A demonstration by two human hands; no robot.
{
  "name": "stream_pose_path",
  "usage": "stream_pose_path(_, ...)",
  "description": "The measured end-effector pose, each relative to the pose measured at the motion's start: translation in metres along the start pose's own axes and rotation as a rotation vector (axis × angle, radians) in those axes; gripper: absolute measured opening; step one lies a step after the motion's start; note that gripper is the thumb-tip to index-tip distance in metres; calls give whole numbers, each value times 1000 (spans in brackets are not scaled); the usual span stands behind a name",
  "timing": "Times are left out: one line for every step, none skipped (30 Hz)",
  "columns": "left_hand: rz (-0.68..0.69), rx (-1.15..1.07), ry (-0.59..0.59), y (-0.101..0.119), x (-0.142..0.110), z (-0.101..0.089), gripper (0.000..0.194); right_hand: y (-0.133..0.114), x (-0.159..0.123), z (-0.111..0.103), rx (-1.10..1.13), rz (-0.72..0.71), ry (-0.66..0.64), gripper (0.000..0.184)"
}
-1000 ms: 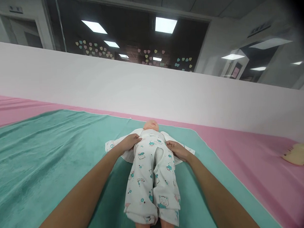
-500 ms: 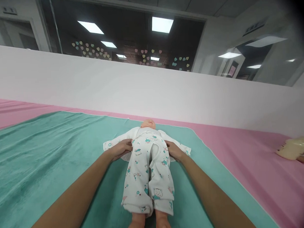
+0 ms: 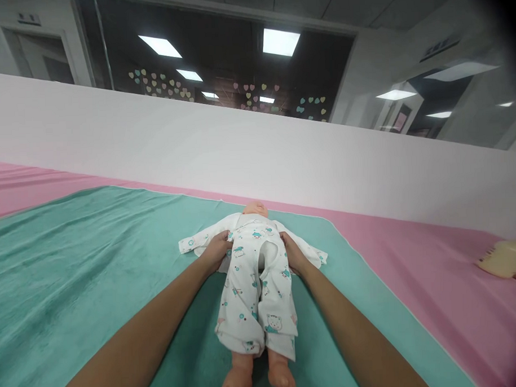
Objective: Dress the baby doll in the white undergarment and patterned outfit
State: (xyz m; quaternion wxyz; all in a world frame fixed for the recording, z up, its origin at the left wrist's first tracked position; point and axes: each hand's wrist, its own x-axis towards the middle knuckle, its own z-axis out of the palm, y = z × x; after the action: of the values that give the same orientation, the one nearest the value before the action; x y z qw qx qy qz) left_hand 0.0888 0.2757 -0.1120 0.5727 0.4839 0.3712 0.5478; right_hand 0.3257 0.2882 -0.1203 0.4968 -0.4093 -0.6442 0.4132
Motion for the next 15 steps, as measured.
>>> stream_pose_path(-4, -8, -33, 1, 1, -3, 18, -2, -1, -1, -21, -5, -14, 19)
stream_pose_path(-8, -16, -68, 2, 1, -7, 20, -4, -2, -3, -34, -4, -29, 19)
stream_pose_path(-14, -21, -98, 3, 1, -9, 23, -6, -3, -4, -33, 4, -48, 20)
stream_pose_path(-19, -25, -126, 4, 0, -11, 25, -8, -4, -5, -16, 16, -72, 22)
stream_pose_path(-25, -27, -151, 6, -1, -12, 26, -10, -5, -5, 6, 28, -104, 26)
stream_pose_path(-30, -26, -175, 7, -2, -12, 27, -12, -6, -6, 32, 42, -141, 29)
stream_pose_path(-33, -18, -201, 9, -4, -11, 27, -13, -7, -6, 58, 60, -176, 32)
stream_pose_path(-33, -3, -230, 11, -6, -10, 27, -14, -8, -7, 79, 83, -204, 34)
stream_pose_path(-30, 24, -259, 13, -8, -8, 27, -15, -9, -8, 92, 110, -225, 36)
stream_pose_path(-27, 61, -285, 15, -10, -7, 27, -16, -9, -8, 97, 136, -241, 37)
stream_pose_path(-25, 105, -305, 17, -11, -6, 26, -16, -9, -9, 95, 158, -253, 39)
stream_pose_path(-24, 151, -316, 18, -12, -5, 25, -16, -9, -9, 89, 170, -262, 40)
stream_pose_path(-26, 191, -319, 20, -13, -5, 24, -16, -9, -9, 80, 169, -266, 41)
stream_pose_path(-32, 224, -323, 21, -13, -5, 23, -17, -9, -9, 66, 157, -271, 41)
stream_pose_path(-39, 252, -327, 22, -14, -5, 24, -17, -9, -9, 47, 135, -273, 40)
